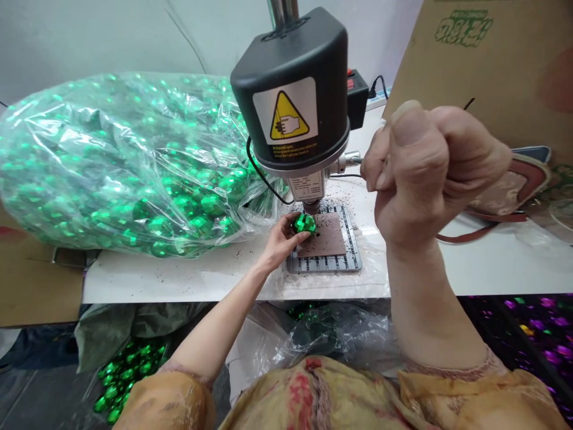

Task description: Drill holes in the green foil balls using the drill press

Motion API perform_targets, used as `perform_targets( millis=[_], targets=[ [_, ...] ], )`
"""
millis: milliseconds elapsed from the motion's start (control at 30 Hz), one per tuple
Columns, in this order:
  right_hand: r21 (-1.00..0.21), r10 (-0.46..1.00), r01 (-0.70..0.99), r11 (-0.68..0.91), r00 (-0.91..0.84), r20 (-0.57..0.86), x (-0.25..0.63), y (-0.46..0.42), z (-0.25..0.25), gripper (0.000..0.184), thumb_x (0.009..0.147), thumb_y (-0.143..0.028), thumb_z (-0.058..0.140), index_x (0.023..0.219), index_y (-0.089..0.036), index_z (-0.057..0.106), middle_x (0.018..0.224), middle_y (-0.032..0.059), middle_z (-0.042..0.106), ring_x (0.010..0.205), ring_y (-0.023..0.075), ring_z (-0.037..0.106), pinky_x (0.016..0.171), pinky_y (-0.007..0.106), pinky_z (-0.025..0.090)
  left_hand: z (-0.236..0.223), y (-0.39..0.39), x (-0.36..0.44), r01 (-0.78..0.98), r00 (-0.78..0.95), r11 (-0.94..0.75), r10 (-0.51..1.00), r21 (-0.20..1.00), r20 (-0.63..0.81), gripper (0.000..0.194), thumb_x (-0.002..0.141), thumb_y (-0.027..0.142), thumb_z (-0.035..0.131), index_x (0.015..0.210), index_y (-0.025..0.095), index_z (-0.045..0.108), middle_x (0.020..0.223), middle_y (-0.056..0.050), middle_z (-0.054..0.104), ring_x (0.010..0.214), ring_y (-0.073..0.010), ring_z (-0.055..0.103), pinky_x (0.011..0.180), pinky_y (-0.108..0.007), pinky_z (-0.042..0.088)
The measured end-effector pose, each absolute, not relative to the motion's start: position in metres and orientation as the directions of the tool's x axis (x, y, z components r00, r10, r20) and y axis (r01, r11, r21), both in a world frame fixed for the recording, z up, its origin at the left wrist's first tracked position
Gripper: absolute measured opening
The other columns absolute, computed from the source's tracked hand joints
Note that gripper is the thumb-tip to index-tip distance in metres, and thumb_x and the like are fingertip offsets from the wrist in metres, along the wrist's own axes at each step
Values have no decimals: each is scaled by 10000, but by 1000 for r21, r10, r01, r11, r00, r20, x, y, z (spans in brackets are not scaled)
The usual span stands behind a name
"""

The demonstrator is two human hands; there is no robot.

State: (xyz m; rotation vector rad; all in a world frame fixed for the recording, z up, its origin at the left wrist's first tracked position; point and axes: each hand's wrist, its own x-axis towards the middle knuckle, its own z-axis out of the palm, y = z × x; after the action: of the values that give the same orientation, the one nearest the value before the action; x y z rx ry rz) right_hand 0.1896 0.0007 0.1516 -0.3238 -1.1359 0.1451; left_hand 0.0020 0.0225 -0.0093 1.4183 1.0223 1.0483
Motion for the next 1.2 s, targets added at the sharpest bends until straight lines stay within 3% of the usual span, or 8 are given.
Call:
perform_targets(
  millis=[167, 367, 500, 633, 800, 967, 1200],
  targets=[
    [-449, 383, 81, 890, 401, 832, 190, -12, 155, 493, 917, -343, 604, 574, -190, 285, 508, -44, 285, 457, 53, 343, 478, 280, 269, -10, 24, 5, 147, 288, -149, 952, 978, 102, 659, 694, 468, 879, 1233, 198, 616, 1059, -69, 711, 970, -229, 670, 842, -358, 545],
    [-464, 398, 68, 883, 413, 819, 189, -15, 156, 510, 905, -384, 617, 582, -184, 278, 516, -42, 280, 462, 49, 354, 487, 276, 271, -4, 22, 12, 307, 316, -262, 935, 915, 162, 571, 715, 403, 864, 1205, 206, 645, 926, -31, 661, 741, -153, 589, 634, -273, 464],
    [-467, 404, 64, 882, 408, 819, 189, -13, 155, 513, 898, -413, 619, 583, -188, 283, 519, -43, 268, 460, 48, 337, 489, 279, 261, 6, 17, 19, 451, 319, -397, 908, 799, 271, 488, 708, 294, 853, 1156, 219, 675, 1022, -44, 609, 840, -170, 584, 688, -282, 470],
    [-451, 383, 82, 889, 409, 828, 189, -11, 155, 521, 897, -427, 613, 579, -189, 275, 510, -43, 255, 449, 52, 320, 485, 290, 250, 10, 15, 25, 533, 316, -419, 905, 735, 286, 500, 694, 256, 849, 1160, 228, 673, 1060, -52, 603, 913, -206, 607, 771, -327, 506],
    [-454, 379, 97, 886, 412, 829, 189, -11, 156, 514, 901, -369, 615, 574, -189, 262, 494, -42, 256, 435, 65, 326, 471, 301, 249, 2, 15, 30, 423, 281, -398, 912, 814, 300, 485, 715, 346, 862, 1141, 218, 667, 1119, -77, 663, 1054, -274, 621, 929, -414, 506],
    [-429, 370, 56, 902, 413, 832, 188, -12, 156, 483, 897, -308, 623, 570, -191, 288, 493, -43, 268, 434, 69, 329, 477, 299, 236, -10, 10, 32, 272, 216, -285, 949, 919, 231, 560, 745, 381, 851, 1208, 215, 584, 1128, -77, 682, 1070, -266, 641, 968, -425, 507],
    [-413, 348, 27, 910, 489, 800, 181, 0, 171, 548, 857, -415, 660, 530, -195, 280, 464, -64, 266, 409, 34, 348, 483, 276, 178, -19, 6, 34, 222, 240, -320, 933, 921, 267, 557, 745, 389, 848, 1185, 205, 562, 1226, -99, 643, 1158, -273, 622, 1056, -458, 483]
  ],
)
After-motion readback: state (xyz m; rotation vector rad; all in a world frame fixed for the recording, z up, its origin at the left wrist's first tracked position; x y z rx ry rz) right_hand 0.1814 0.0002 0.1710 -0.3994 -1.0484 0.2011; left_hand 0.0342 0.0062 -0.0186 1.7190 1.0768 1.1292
